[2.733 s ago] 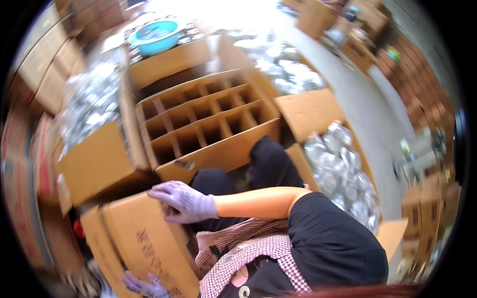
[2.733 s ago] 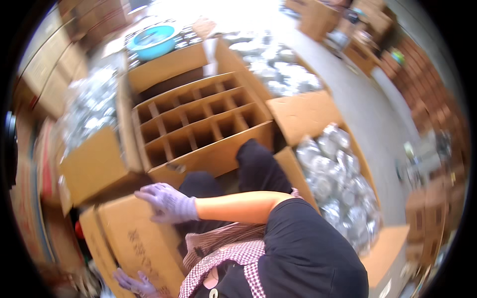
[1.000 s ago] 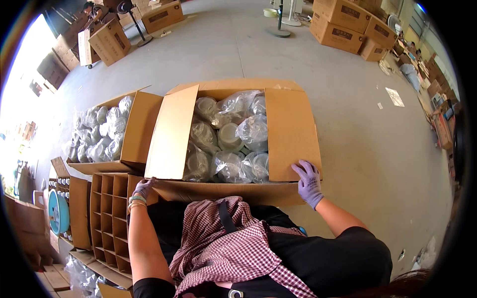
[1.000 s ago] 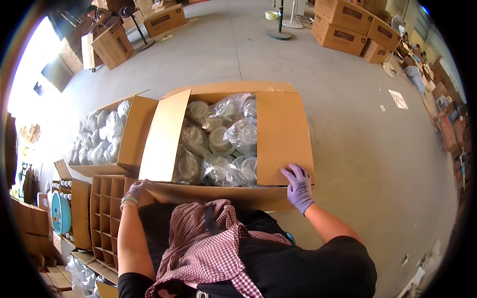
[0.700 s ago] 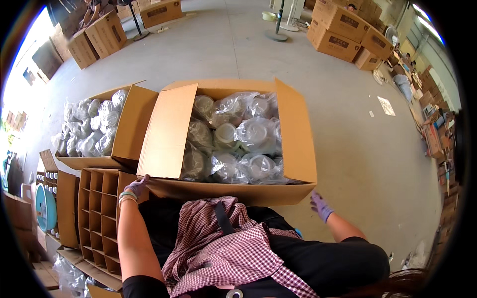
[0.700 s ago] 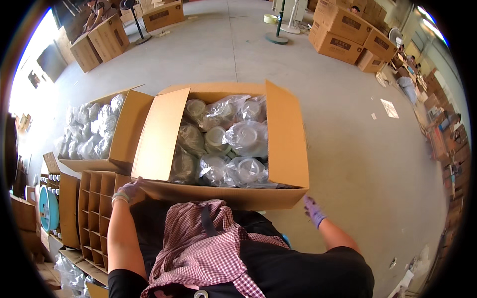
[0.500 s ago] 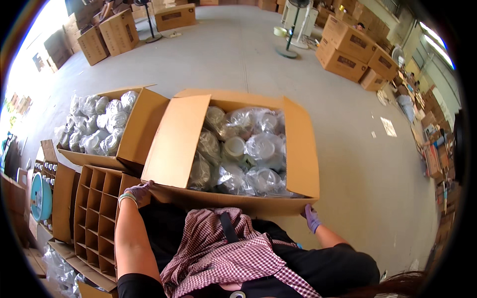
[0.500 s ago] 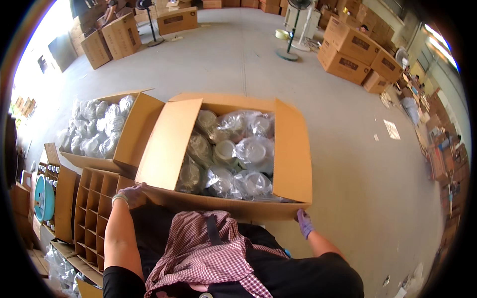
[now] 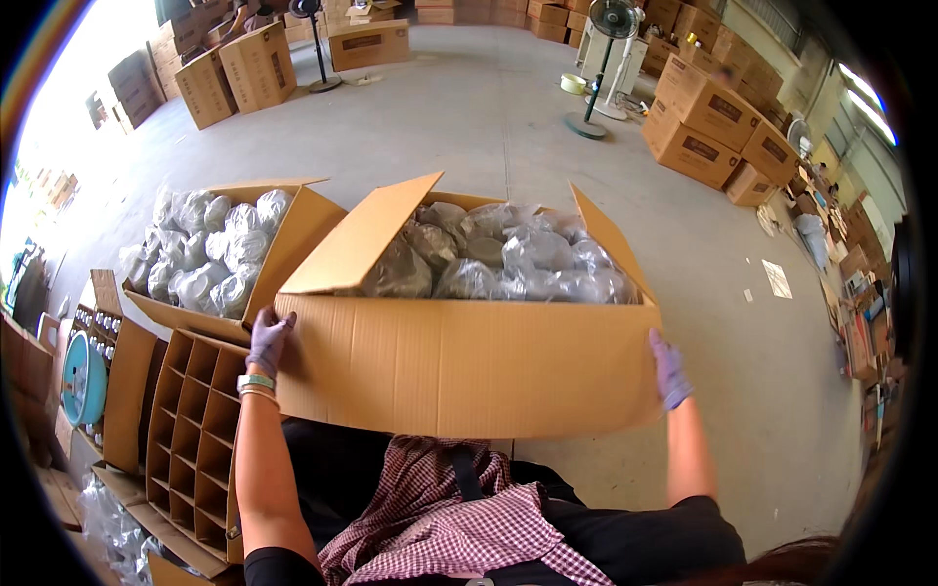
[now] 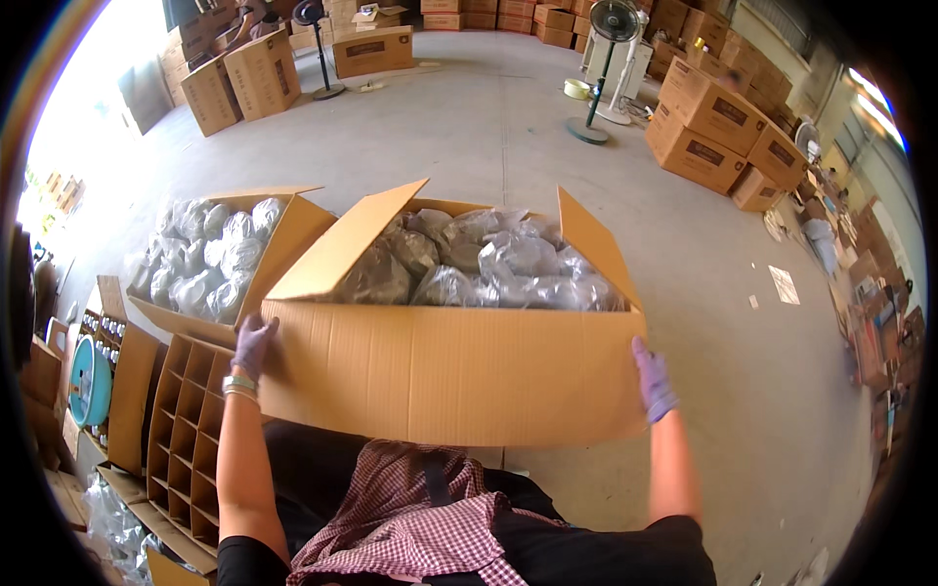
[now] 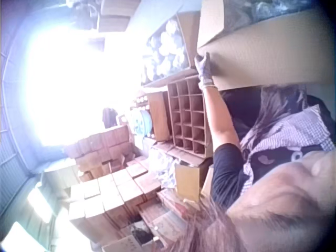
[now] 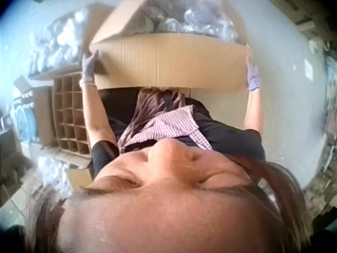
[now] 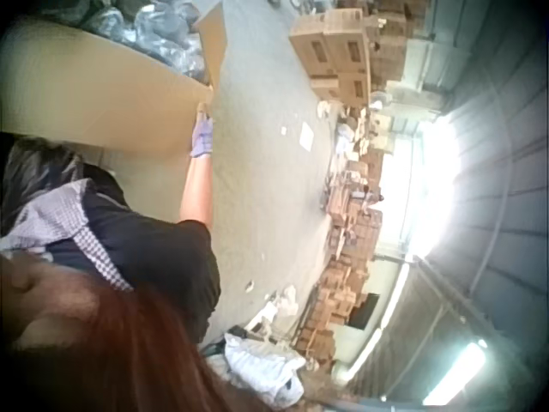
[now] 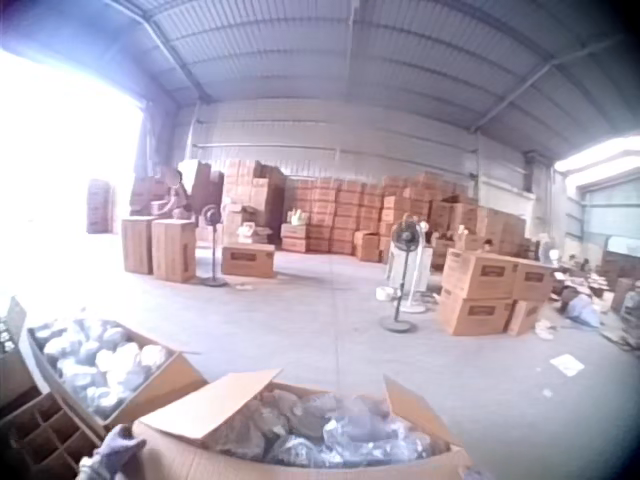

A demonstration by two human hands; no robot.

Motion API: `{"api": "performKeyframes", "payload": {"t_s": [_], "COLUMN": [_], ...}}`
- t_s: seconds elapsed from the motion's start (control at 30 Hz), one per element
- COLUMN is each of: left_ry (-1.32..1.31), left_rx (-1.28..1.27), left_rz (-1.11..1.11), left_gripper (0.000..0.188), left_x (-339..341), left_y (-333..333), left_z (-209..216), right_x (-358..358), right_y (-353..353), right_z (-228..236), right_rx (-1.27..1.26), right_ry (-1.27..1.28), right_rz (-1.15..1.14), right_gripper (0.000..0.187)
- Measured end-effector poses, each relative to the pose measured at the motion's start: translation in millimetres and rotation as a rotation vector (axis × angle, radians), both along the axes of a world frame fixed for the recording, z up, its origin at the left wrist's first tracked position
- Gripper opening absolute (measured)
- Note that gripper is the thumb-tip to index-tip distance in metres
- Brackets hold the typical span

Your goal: The person assembles a cylindrical metal and plastic component by inserting internal parts into a housing, placing a circular lid on top, and placing the assembled unit into a plastic bag before putting it in a box.

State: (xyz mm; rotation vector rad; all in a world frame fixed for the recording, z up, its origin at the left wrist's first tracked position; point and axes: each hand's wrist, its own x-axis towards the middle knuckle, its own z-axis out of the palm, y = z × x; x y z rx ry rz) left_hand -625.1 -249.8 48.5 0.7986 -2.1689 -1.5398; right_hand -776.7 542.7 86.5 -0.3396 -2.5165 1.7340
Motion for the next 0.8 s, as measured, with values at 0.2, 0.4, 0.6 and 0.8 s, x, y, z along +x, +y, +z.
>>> {"api": "performKeyframes", "payload": {"t_s": [0.2,0.4,0.6,0.8], "left_ry": [-0.128,0.325,0.458,-0.131], "left_rx": [-0.054,0.709,0.122,-0.733], "left_rz": [-0.661,-0.432,-0.265,-0.003], "left_gripper": [0.056,0.101,0.127,0.145], "left_x": [24.0,95.4,101.7,43.0], "left_y": [-36.0,32.8,194.3,259.5], "left_z": [112.2,148.9,157.9,96.7], "right_x": [22.7,78.2,165.2,88.2], "right_y": [6.0,31.3,55.6,-73.1], "right_z": [140.9,61.9,30.1,86.1], "right_rx": [-0.097,-0.229,-1.011,-1.027], "right_ry": [-0.129,-0.557,-0.529,-0.197], "right_rz": [0.410,0.171,0.284,1.506], "right_gripper": [0.046,0.068,0.100,0.105]}}
